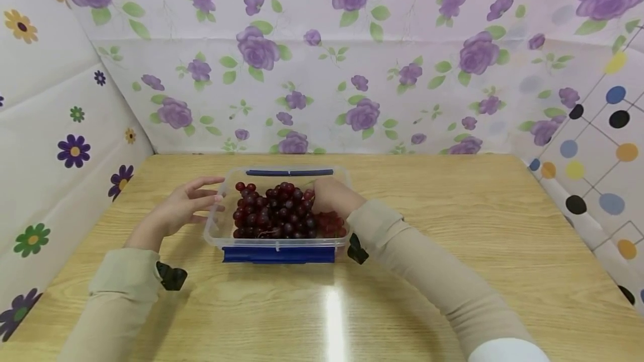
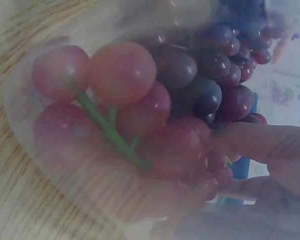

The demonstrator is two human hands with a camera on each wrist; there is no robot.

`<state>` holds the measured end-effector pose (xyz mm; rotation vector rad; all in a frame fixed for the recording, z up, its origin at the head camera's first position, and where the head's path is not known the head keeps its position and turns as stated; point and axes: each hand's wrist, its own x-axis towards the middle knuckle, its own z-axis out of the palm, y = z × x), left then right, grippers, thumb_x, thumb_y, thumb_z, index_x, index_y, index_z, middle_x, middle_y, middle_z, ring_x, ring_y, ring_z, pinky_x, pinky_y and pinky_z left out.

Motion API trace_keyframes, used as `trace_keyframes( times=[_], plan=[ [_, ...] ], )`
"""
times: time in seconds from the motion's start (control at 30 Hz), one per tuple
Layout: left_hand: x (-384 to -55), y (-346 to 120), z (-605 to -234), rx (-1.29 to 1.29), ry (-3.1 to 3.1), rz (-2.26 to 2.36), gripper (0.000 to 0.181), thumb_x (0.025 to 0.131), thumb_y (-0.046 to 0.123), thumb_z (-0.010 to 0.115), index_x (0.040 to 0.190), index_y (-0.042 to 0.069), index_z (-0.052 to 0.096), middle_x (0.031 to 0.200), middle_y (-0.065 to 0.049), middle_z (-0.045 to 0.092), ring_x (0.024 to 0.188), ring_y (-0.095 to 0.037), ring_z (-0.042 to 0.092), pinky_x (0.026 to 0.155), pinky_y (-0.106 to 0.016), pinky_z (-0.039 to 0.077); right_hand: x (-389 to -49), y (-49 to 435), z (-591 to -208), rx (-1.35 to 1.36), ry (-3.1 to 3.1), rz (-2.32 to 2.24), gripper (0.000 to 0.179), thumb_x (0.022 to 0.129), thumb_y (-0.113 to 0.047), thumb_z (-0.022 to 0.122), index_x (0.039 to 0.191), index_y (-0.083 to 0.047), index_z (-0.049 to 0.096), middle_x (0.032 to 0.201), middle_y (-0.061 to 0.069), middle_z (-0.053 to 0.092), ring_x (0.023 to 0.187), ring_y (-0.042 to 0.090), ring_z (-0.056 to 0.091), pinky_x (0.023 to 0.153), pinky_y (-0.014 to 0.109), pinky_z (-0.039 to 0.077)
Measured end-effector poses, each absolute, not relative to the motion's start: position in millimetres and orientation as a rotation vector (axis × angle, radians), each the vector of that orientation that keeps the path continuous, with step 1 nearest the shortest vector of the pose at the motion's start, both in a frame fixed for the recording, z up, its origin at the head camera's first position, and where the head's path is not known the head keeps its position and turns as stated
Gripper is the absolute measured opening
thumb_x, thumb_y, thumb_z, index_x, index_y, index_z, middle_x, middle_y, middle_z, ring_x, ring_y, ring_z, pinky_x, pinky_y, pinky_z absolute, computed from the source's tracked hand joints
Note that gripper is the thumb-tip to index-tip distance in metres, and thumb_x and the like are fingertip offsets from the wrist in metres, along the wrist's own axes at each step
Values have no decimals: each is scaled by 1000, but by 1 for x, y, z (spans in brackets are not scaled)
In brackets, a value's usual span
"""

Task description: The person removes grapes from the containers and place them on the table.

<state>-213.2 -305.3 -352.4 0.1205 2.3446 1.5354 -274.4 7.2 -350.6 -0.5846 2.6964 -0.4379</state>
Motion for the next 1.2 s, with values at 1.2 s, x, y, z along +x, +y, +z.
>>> trace_keyframes(
  times=[1.2],
  plan=[
    [-211, -302, -350, 113, 2364, 1518, 65, 98, 33, 54, 151, 14, 23, 147, -28, 33, 102, -6, 61, 95, -51, 46, -278, 7, -350, -487, 2632, -488, 23, 77, -9, 76, 94, 0, 63, 96, 10, 63, 79, 19, 52, 66, 29, 49]
  ],
)
